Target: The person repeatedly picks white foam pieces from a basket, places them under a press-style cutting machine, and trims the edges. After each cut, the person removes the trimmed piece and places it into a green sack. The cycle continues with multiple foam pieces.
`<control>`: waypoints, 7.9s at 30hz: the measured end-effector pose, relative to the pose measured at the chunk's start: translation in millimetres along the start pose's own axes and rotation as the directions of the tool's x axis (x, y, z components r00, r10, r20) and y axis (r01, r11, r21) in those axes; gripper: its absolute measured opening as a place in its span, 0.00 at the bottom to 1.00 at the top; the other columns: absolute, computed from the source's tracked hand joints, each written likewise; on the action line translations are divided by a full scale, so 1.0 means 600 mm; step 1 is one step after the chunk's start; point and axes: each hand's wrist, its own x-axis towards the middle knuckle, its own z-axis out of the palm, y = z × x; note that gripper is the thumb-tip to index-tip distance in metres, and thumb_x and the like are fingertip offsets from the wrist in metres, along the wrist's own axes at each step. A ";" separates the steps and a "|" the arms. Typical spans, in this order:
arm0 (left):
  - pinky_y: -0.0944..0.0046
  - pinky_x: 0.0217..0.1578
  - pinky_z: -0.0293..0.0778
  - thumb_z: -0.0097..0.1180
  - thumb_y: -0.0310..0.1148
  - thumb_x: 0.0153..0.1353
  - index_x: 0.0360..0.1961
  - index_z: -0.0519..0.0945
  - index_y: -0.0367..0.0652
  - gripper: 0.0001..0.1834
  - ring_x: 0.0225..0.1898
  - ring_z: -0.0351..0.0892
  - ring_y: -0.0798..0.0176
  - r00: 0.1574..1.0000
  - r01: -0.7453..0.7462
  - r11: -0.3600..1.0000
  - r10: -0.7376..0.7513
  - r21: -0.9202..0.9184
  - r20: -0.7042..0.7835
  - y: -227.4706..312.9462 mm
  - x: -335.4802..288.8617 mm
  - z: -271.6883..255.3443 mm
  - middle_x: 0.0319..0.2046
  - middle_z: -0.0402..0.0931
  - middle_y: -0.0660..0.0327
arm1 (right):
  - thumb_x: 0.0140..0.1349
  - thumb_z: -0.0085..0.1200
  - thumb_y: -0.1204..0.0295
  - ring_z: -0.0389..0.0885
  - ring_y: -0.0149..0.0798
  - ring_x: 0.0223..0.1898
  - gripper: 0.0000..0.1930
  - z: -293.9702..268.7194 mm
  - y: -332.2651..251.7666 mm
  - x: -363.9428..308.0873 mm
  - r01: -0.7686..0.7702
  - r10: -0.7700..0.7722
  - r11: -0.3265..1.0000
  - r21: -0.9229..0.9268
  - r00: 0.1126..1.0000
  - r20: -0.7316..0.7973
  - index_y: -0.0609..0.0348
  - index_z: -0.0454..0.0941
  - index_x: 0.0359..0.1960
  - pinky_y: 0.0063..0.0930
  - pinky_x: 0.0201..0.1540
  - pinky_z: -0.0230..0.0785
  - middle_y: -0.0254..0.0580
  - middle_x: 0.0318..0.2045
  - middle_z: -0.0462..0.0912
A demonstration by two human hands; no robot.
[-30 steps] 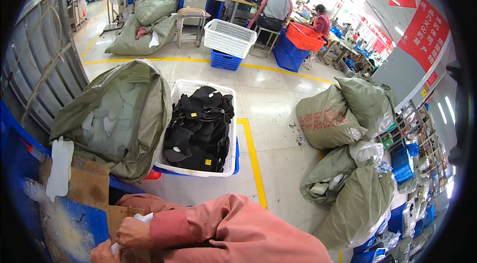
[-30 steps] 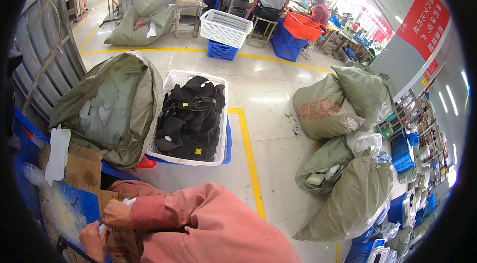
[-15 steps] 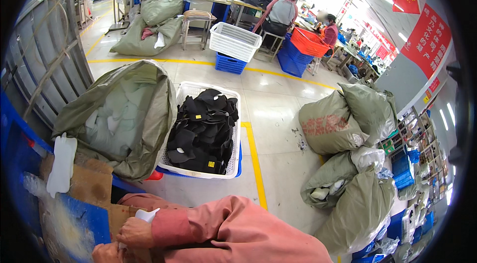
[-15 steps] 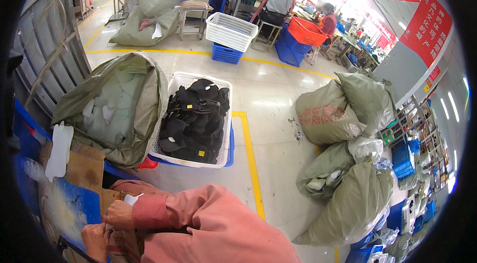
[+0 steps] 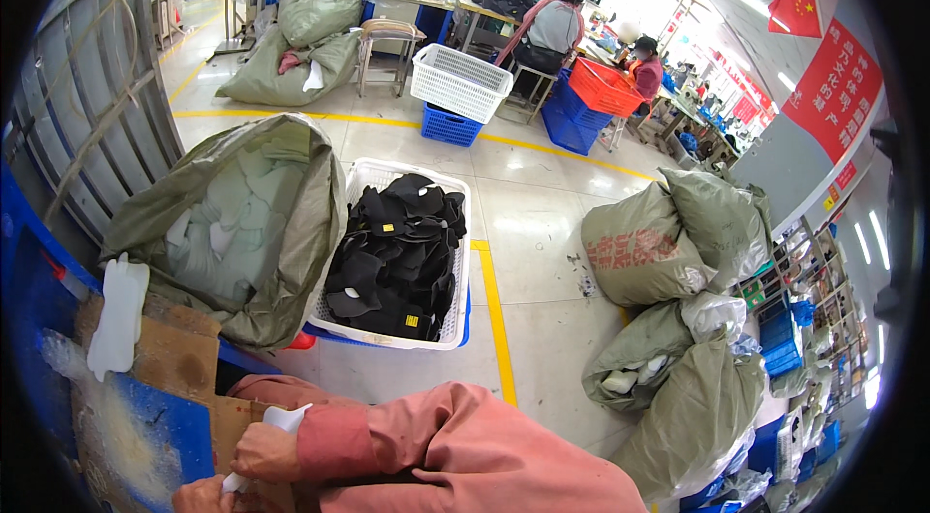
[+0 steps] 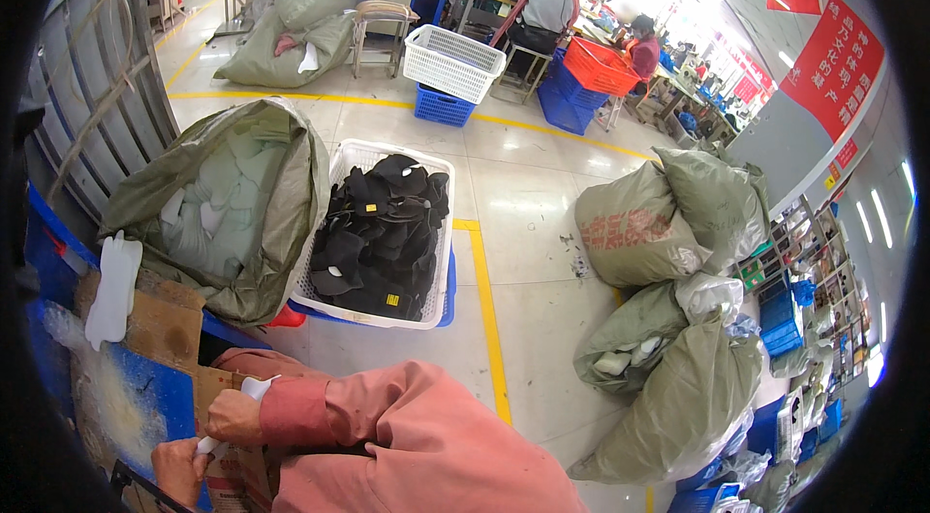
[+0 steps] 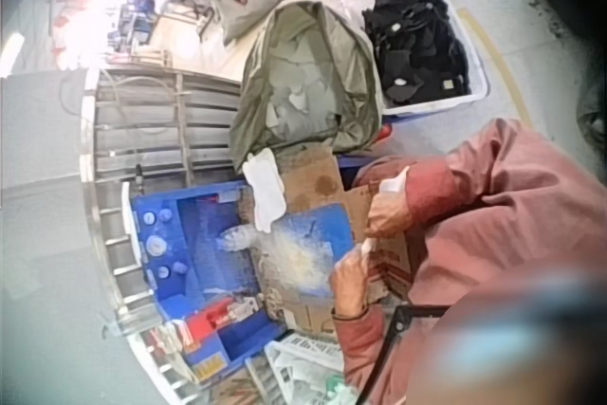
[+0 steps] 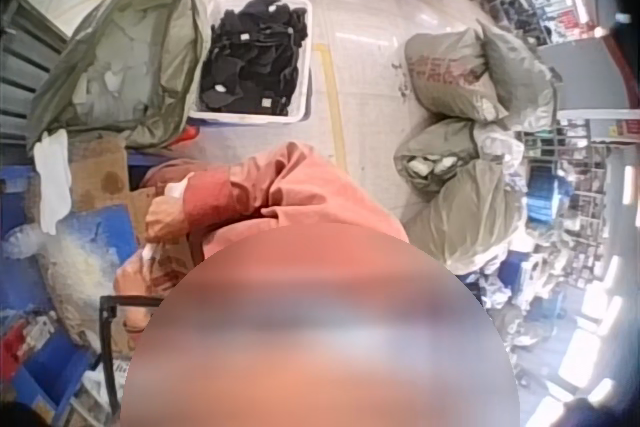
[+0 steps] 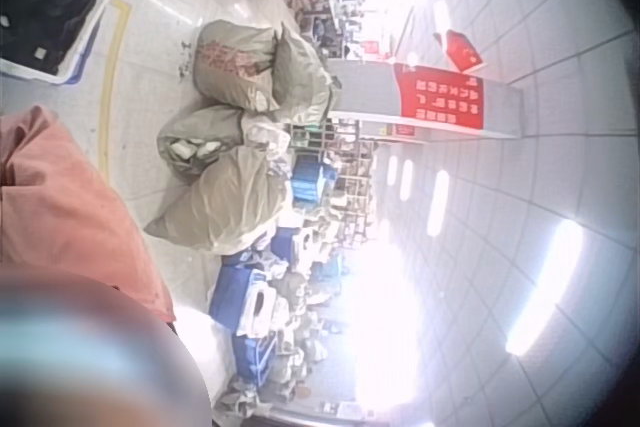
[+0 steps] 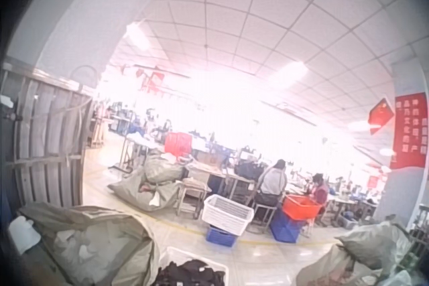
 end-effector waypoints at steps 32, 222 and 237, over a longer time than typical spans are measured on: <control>0.50 0.35 0.78 0.64 0.31 0.66 0.54 0.85 0.40 0.16 0.33 0.84 0.40 0.999 -0.017 0.986 0.009 -0.165 -0.043 -0.112 -0.016 -0.013 0.34 0.83 0.41 | 0.51 0.68 0.67 0.88 0.56 0.29 0.07 -0.040 0.019 -0.001 -0.031 0.031 0.998 0.055 0.999 0.009 0.55 0.89 0.30 0.48 0.33 0.79 0.53 0.25 0.87; 0.48 0.57 0.78 0.57 0.36 0.74 0.71 0.68 0.34 0.29 0.55 0.80 0.48 0.749 0.024 0.283 -0.641 -0.959 -0.170 -0.162 -0.076 0.214 0.58 0.78 0.45 | 0.66 0.65 0.72 0.87 0.53 0.35 0.11 -0.156 0.051 -0.052 -0.008 0.136 0.577 0.817 0.987 -0.086 0.64 0.84 0.47 0.39 0.39 0.75 0.54 0.33 0.87; 0.58 0.57 0.78 0.64 0.29 0.69 0.67 0.73 0.36 0.26 0.55 0.79 0.63 0.595 -0.238 0.466 -0.624 -0.853 -0.506 -0.034 -0.110 0.172 0.53 0.81 0.62 | 0.70 0.62 0.70 0.81 0.28 0.32 0.12 -0.242 0.039 0.009 -0.279 0.034 0.713 0.644 0.930 0.366 0.62 0.84 0.51 0.29 0.38 0.77 0.37 0.30 0.86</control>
